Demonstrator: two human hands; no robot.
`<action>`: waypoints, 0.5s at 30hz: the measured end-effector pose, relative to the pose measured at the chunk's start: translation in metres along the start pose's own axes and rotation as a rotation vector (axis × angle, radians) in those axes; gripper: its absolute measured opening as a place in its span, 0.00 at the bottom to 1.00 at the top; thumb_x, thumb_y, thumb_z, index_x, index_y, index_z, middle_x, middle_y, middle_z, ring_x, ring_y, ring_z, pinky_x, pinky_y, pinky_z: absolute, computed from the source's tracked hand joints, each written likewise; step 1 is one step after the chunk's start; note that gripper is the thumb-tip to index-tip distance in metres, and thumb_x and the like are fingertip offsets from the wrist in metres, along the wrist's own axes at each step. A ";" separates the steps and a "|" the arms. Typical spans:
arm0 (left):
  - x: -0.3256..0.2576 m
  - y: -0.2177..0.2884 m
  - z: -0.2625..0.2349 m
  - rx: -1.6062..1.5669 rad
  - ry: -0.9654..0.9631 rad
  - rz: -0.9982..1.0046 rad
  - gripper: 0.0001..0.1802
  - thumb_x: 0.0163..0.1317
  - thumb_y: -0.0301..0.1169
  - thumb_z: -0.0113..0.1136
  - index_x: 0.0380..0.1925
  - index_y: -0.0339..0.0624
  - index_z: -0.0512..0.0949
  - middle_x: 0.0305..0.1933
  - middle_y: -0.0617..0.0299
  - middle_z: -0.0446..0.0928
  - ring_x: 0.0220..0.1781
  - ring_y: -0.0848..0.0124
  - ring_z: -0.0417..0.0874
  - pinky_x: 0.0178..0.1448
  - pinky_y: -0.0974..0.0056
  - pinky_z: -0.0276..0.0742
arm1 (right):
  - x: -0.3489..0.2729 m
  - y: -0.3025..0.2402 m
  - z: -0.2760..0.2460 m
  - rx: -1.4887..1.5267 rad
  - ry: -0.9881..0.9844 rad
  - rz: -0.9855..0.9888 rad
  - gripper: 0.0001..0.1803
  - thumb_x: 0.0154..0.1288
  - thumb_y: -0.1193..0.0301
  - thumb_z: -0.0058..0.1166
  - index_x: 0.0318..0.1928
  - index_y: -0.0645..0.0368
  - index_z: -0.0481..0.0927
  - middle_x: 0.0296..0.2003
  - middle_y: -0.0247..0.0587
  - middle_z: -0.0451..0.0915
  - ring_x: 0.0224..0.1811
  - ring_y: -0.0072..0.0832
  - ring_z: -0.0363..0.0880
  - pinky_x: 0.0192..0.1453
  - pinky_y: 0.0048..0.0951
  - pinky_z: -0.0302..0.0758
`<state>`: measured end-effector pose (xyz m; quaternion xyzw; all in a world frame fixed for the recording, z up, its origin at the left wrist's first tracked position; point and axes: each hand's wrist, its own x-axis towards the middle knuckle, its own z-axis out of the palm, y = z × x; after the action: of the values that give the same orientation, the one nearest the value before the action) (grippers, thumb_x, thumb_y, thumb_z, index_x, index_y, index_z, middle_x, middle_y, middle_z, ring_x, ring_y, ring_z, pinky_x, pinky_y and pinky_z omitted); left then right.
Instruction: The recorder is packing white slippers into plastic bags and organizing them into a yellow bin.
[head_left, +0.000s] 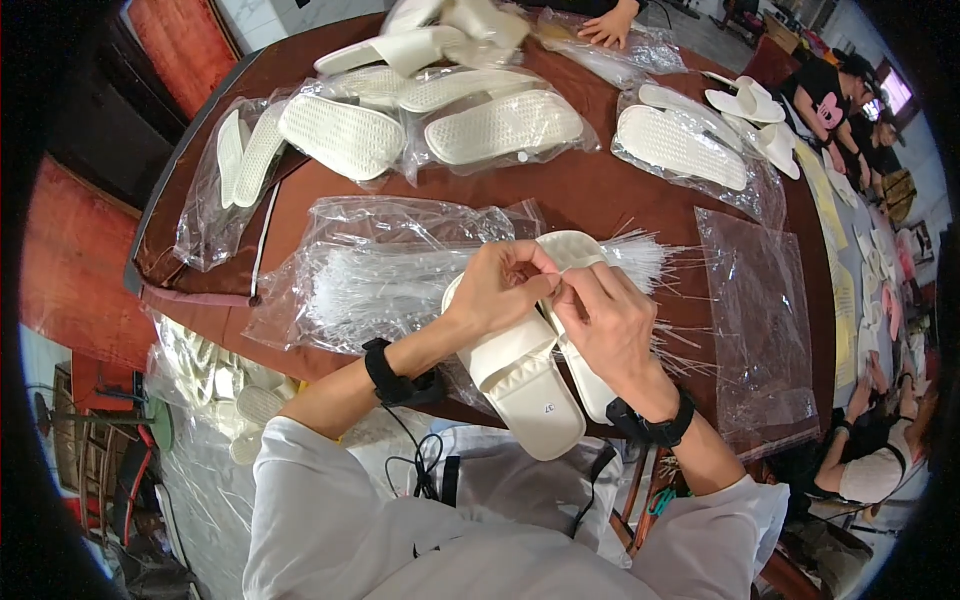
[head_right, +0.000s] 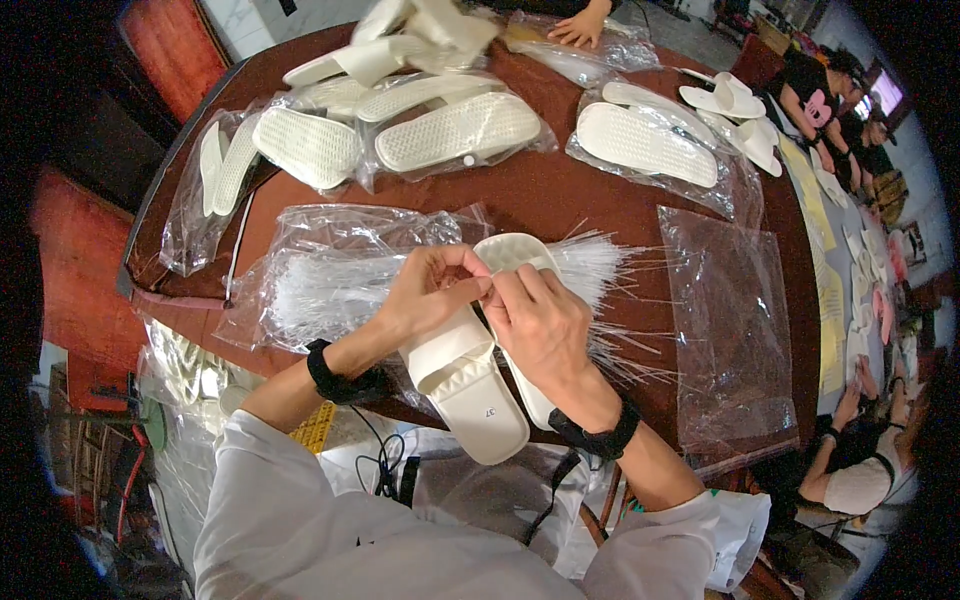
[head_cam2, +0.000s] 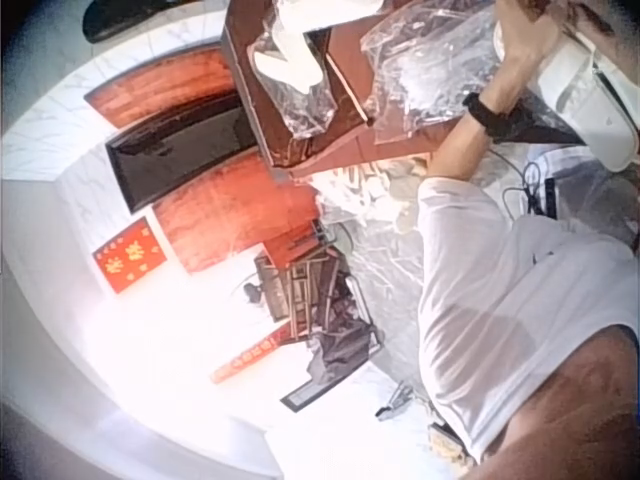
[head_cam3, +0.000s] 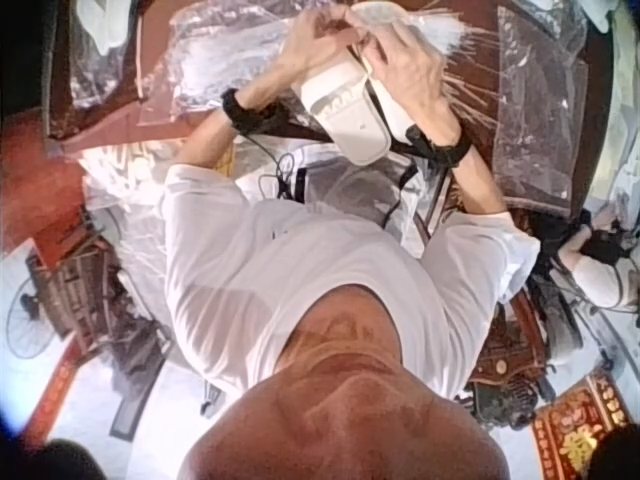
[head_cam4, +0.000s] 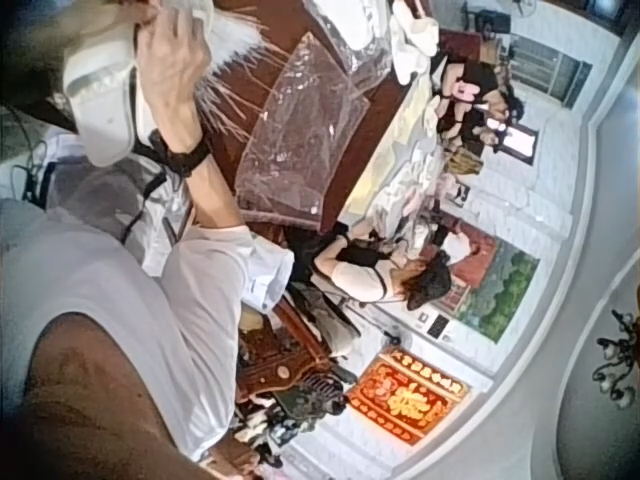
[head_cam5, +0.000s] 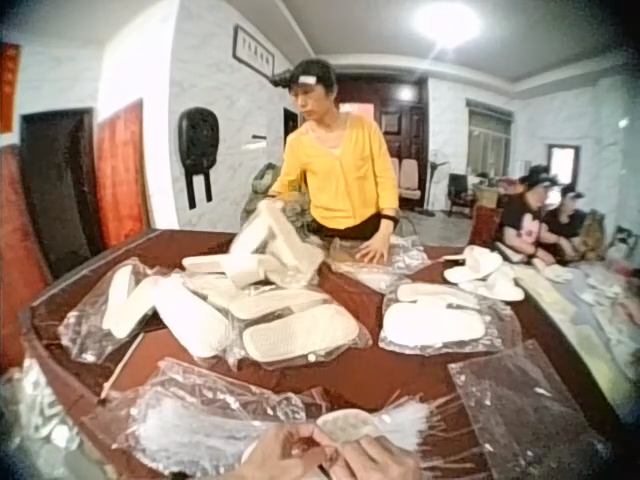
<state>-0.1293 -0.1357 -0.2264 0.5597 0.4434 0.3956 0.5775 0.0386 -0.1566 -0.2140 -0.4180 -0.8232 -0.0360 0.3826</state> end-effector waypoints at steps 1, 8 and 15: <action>0.000 0.002 0.000 0.060 0.003 0.005 0.03 0.59 0.23 0.60 0.29 0.34 0.79 0.28 0.66 0.78 0.31 0.82 0.75 0.35 0.73 0.71 | 0.000 0.000 0.000 -0.003 -0.014 0.008 0.07 0.50 0.74 0.60 0.29 0.54 0.74 0.25 0.35 0.71 0.28 0.32 0.76 0.28 0.33 0.75; -0.004 0.012 -0.011 0.333 0.025 0.136 0.11 0.60 0.27 0.62 0.42 0.34 0.80 0.33 0.61 0.82 0.37 0.77 0.80 0.43 0.68 0.76 | 0.004 0.000 -0.018 0.092 -0.058 0.140 0.07 0.55 0.73 0.59 0.35 0.56 0.76 0.30 0.39 0.75 0.32 0.37 0.78 0.32 0.36 0.75; -0.028 0.022 -0.061 0.557 0.098 0.208 0.22 0.59 0.35 0.65 0.52 0.38 0.75 0.40 0.54 0.82 0.38 0.68 0.82 0.43 0.65 0.77 | -0.031 -0.016 -0.065 0.202 -0.152 0.381 0.07 0.59 0.73 0.57 0.38 0.62 0.80 0.30 0.46 0.78 0.32 0.44 0.78 0.37 0.39 0.75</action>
<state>-0.1953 -0.1429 -0.2009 0.7192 0.5027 0.3422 0.3360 0.0775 -0.2115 -0.1842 -0.5269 -0.7553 0.1513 0.3593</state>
